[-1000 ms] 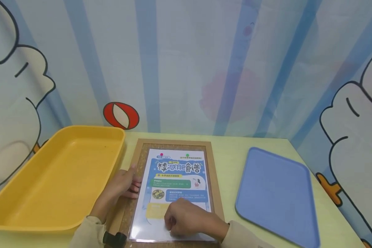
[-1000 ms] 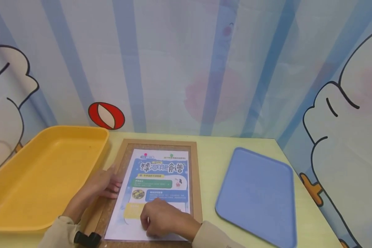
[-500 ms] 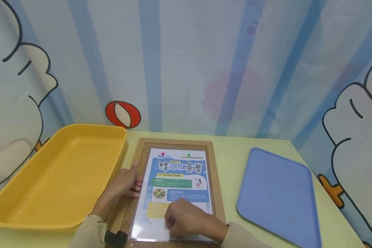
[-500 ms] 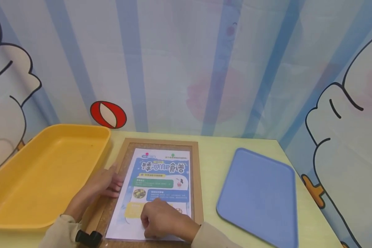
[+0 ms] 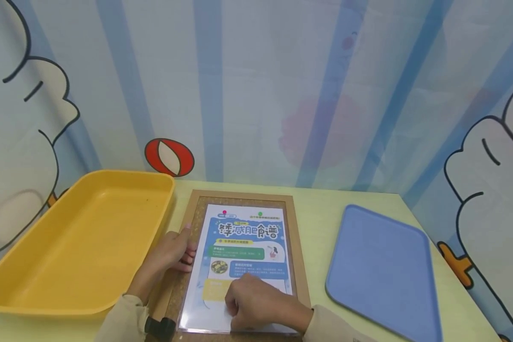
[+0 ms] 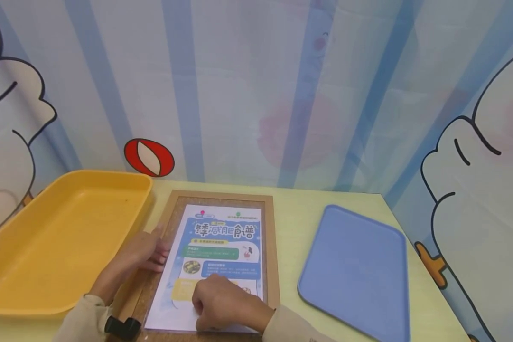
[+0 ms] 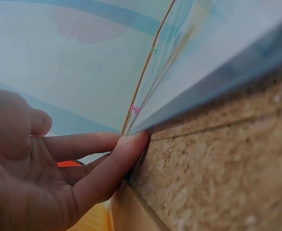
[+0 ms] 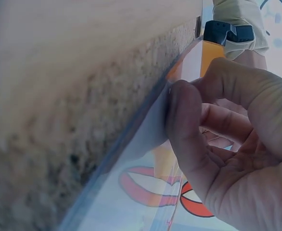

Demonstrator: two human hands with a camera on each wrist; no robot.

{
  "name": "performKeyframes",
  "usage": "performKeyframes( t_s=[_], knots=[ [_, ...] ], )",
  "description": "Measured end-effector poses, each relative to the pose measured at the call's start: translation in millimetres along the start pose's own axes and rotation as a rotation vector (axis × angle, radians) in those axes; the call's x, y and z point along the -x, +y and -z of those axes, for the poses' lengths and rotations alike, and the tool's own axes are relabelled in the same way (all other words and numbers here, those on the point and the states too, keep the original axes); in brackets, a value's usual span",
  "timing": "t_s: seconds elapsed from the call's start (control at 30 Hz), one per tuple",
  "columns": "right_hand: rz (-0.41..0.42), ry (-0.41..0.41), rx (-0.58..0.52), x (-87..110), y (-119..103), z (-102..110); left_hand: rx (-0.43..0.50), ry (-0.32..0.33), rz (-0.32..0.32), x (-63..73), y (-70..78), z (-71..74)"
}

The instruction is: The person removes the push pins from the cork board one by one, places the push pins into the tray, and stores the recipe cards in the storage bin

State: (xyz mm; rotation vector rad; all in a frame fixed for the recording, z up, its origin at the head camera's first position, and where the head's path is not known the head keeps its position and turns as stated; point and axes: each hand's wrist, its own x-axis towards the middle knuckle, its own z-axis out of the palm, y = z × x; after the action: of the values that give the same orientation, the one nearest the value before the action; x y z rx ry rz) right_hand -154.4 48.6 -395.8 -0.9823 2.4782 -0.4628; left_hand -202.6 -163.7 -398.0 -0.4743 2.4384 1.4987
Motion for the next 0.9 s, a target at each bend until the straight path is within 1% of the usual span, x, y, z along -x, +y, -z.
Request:
performKeyframes(
  t_s=[0.07,0.13,0.23,0.37,0.47,0.7,0.77,0.9],
  knots=[
    [-0.003,-0.004,-0.019,-0.8,1.1,0.3,-0.013,-0.005,-0.019,0.4,-0.8,0.7],
    [-0.008,-0.008,-0.046,-1.1,2.2,0.6,-0.016,-0.007,-0.021,0.5,-0.8,0.9],
    [-0.02,-0.012,-0.087,-1.0,3.6,1.0,-0.005,0.003,0.0,0.0,0.2,0.1],
    [-0.03,-0.016,-0.118,-0.2,4.9,1.4,-0.003,0.004,-0.002,-0.3,0.3,-0.4],
    [-0.029,-0.028,-0.131,-0.4,6.5,1.7,-0.016,-0.003,-0.027,0.2,-1.3,0.0],
    [0.005,-0.045,-0.163,-1.4,11.5,3.2,-0.016,0.003,-0.06,-1.4,-2.5,-2.0],
    [0.013,-0.062,-0.219,-0.8,11.8,2.4,-0.017,0.002,-0.063,-2.8,-3.2,-2.4],
    [0.03,-0.097,-0.367,0.6,12.4,1.0,-0.019,0.003,-0.067,-3.8,-3.4,-1.5]
  ],
)
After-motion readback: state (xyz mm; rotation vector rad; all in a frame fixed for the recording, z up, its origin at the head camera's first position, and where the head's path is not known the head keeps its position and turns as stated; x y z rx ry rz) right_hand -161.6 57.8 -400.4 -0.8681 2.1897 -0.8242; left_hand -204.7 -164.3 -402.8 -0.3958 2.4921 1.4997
